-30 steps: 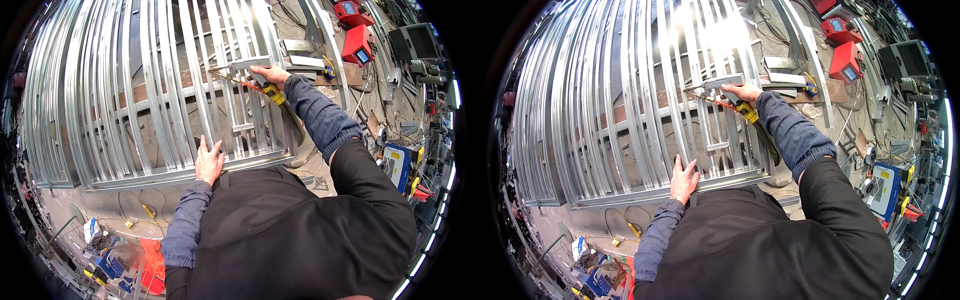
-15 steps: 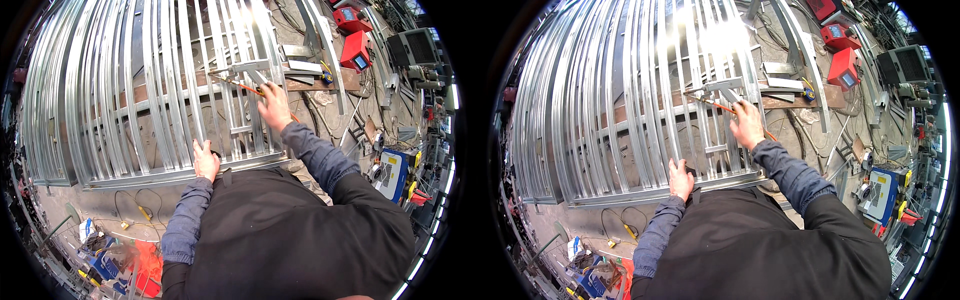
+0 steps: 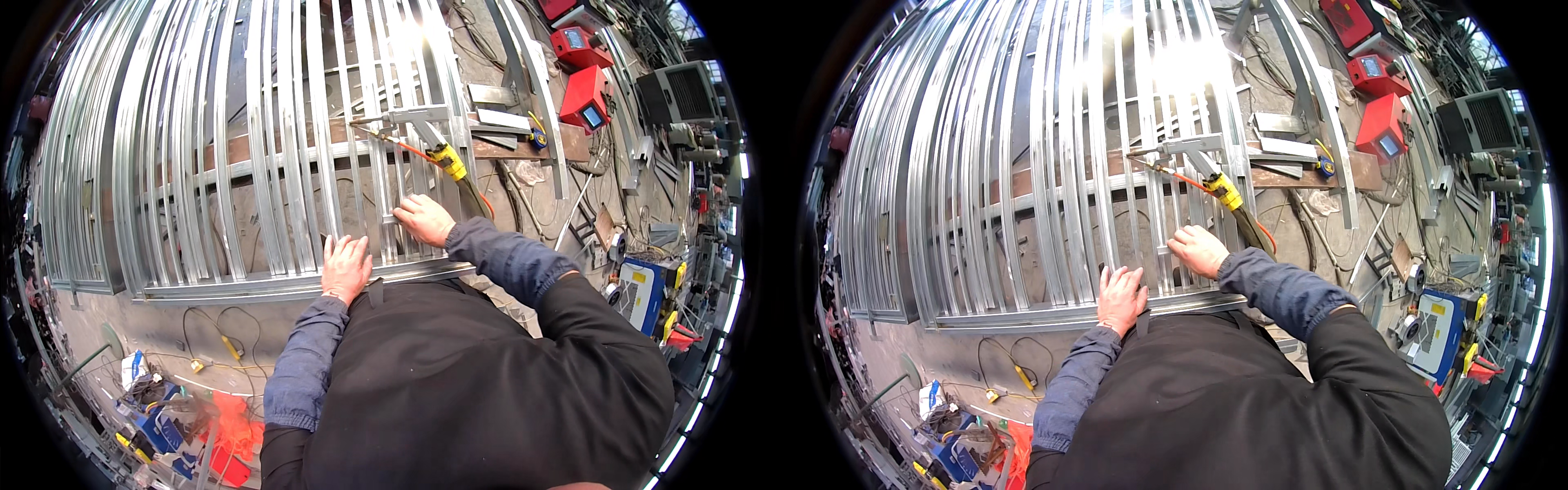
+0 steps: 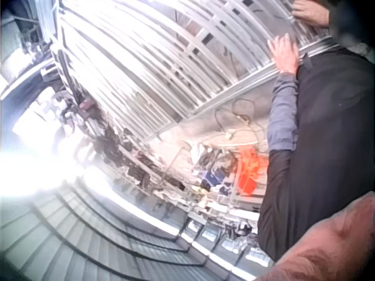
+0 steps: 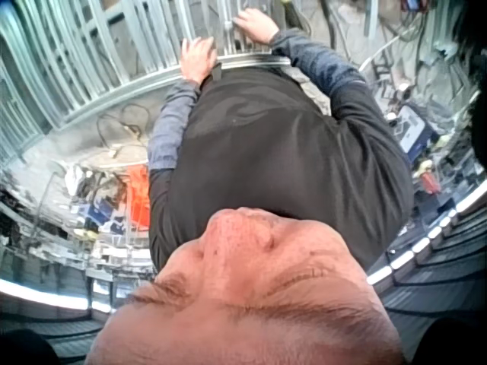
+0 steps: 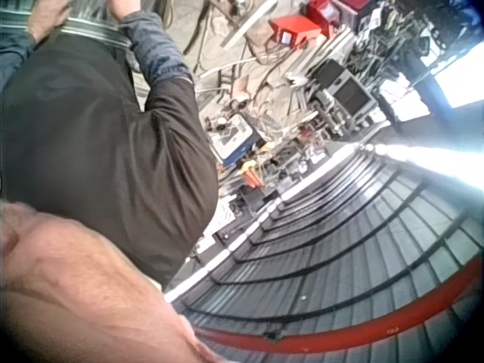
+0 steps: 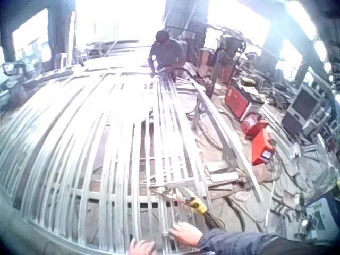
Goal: The person positions a metal bar onto a large metal frame and uses a handheld welding tool to tack weld the bar to the frame at multiple points. The person repeatedly aligns the bar and applies welds along the frame.
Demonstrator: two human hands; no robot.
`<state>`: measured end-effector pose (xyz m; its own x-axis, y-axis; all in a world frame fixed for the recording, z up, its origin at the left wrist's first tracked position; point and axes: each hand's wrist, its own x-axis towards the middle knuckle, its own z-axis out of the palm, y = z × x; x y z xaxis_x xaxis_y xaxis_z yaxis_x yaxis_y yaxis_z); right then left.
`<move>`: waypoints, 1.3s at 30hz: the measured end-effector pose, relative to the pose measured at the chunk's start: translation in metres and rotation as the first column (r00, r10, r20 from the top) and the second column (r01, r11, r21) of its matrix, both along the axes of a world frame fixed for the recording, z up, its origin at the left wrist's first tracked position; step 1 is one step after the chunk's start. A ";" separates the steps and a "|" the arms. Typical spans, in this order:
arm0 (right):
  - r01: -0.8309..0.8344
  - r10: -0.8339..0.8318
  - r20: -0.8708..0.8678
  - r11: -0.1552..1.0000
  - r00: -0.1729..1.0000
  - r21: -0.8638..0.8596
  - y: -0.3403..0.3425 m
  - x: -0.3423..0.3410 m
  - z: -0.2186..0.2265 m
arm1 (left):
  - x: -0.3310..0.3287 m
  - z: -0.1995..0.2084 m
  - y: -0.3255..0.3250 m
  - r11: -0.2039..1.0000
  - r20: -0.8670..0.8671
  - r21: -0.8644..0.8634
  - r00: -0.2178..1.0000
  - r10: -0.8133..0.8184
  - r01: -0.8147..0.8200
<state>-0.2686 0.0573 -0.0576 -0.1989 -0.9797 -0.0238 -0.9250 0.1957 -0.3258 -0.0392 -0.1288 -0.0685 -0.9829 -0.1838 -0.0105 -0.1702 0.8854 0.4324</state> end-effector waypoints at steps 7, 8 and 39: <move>0.106 -0.089 0.086 0.972 0.992 -0.211 -0.014 0.005 0.096 | 0.002 0.004 -0.001 1.000 -0.002 0.005 1.000 -0.030 0.030; 0.157 -0.132 0.117 0.959 0.984 -0.235 -0.022 0.008 0.102 | 0.001 0.004 -0.001 1.000 -0.001 0.008 1.000 -0.030 0.030; 0.022 -0.018 0.121 0.999 0.992 -0.038 -0.055 0.014 -0.016 | 0.001 0.007 -0.007 0.996 0.101 0.011 0.991 -0.090 0.090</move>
